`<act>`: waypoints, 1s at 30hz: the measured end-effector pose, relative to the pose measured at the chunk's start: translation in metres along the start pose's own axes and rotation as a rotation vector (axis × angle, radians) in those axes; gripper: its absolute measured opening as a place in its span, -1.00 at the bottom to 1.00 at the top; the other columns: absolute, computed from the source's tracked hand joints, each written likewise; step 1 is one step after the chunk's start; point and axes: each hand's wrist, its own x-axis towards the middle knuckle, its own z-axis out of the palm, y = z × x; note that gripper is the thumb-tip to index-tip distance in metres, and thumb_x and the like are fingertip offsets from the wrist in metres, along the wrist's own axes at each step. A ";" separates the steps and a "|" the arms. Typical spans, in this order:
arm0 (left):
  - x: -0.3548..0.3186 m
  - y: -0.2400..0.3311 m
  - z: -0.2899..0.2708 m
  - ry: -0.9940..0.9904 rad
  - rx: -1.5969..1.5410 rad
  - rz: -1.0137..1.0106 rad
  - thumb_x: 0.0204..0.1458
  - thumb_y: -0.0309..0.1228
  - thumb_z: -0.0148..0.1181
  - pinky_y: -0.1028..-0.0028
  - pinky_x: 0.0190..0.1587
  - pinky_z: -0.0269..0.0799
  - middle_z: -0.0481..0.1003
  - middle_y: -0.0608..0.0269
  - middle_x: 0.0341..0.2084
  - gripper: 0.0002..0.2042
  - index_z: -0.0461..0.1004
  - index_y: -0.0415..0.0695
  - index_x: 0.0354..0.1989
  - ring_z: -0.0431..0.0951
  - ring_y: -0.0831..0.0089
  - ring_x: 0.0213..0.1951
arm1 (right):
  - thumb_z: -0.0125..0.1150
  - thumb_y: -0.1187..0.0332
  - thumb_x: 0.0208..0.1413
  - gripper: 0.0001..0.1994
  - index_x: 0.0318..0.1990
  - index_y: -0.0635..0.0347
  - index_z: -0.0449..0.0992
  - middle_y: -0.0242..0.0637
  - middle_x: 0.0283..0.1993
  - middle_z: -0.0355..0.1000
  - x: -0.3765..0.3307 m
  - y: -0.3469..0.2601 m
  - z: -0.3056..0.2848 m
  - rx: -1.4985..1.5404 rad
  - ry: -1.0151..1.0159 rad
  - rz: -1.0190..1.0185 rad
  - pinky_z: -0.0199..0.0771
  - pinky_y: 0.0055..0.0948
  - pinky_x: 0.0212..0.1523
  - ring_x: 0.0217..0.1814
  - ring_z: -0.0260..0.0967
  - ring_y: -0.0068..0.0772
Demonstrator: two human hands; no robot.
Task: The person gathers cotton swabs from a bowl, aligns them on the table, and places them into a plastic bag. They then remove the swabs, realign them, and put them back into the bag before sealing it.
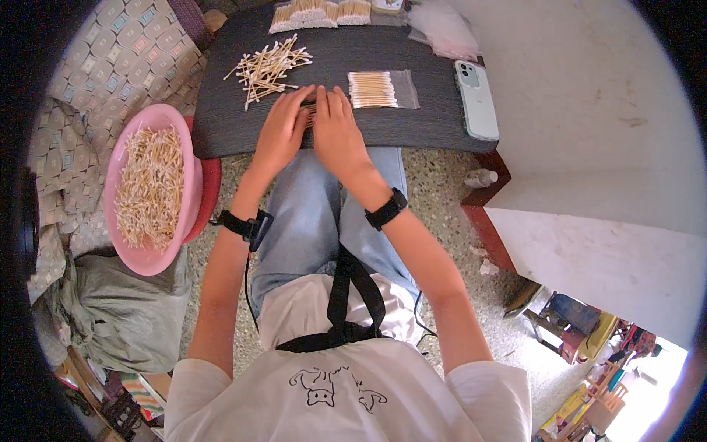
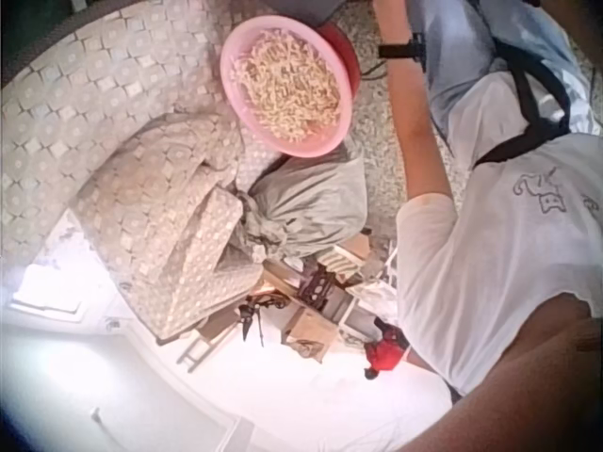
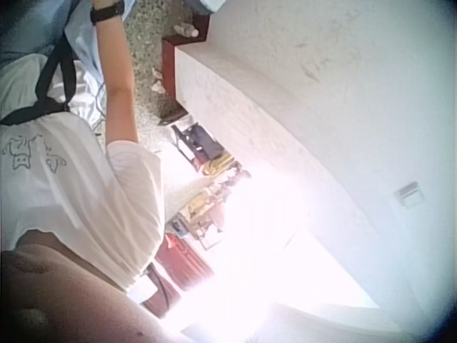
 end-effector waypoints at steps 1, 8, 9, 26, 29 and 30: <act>-0.002 0.001 -0.001 0.026 -0.180 -0.113 0.20 -0.43 -0.07 0.28 0.22 0.17 0.38 0.01 0.05 -0.63 0.24 -0.20 0.18 0.33 0.14 0.15 | -0.03 0.51 0.10 -0.52 0.17 0.61 0.14 0.16 0.21 0.14 -0.001 -0.002 -0.003 0.064 -0.005 0.012 0.07 -0.09 0.32 0.27 0.08 0.19; 0.007 0.007 0.008 0.293 -0.765 -0.414 0.33 -0.20 -0.27 0.40 0.19 0.18 0.43 0.09 0.04 -0.59 0.25 -0.20 0.18 0.35 0.35 0.15 | -0.08 0.51 0.19 -0.57 0.20 0.49 0.14 0.26 0.19 0.14 0.004 -0.001 0.007 0.358 0.129 0.168 0.14 -0.07 0.25 0.27 0.07 0.24; 0.009 0.008 0.011 0.291 -0.767 -0.411 0.33 -0.20 -0.27 0.40 0.19 0.18 0.43 0.09 0.04 -0.59 0.25 -0.20 0.18 0.35 0.35 0.15 | -0.09 0.51 0.19 -0.58 0.19 0.48 0.16 0.25 0.18 0.15 0.006 -0.001 0.010 0.420 0.126 0.186 0.14 -0.09 0.25 0.28 0.08 0.23; -0.003 -0.003 -0.011 0.229 -0.814 -0.322 0.33 -0.15 -0.27 0.39 0.20 0.20 0.45 0.08 -0.03 -0.57 0.33 -0.24 0.10 0.40 0.35 0.09 | 0.30 0.42 -0.05 -0.39 0.18 0.37 0.23 0.14 0.18 0.21 0.003 0.011 -0.013 0.454 -0.038 0.067 0.16 -0.13 0.26 0.28 0.11 0.16; -0.001 -0.006 -0.010 0.231 -0.837 -0.345 0.33 -0.16 -0.27 0.38 0.17 0.25 0.45 0.08 -0.04 -0.58 0.33 -0.25 0.09 0.41 0.35 0.07 | 0.32 0.44 -0.10 -0.41 0.15 0.36 0.28 0.06 0.13 0.25 0.009 0.008 -0.010 0.474 -0.012 0.085 0.22 -0.16 0.21 0.20 0.19 0.09; -0.001 -0.006 -0.010 0.225 -0.840 -0.372 0.33 -0.16 -0.27 0.39 0.16 0.25 0.45 0.08 -0.03 -0.58 0.34 -0.25 0.08 0.42 0.35 0.07 | 0.30 0.46 -0.08 -0.44 0.13 0.36 0.29 0.04 0.11 0.26 0.011 0.008 -0.010 0.479 -0.003 0.102 0.24 -0.16 0.19 0.17 0.21 0.07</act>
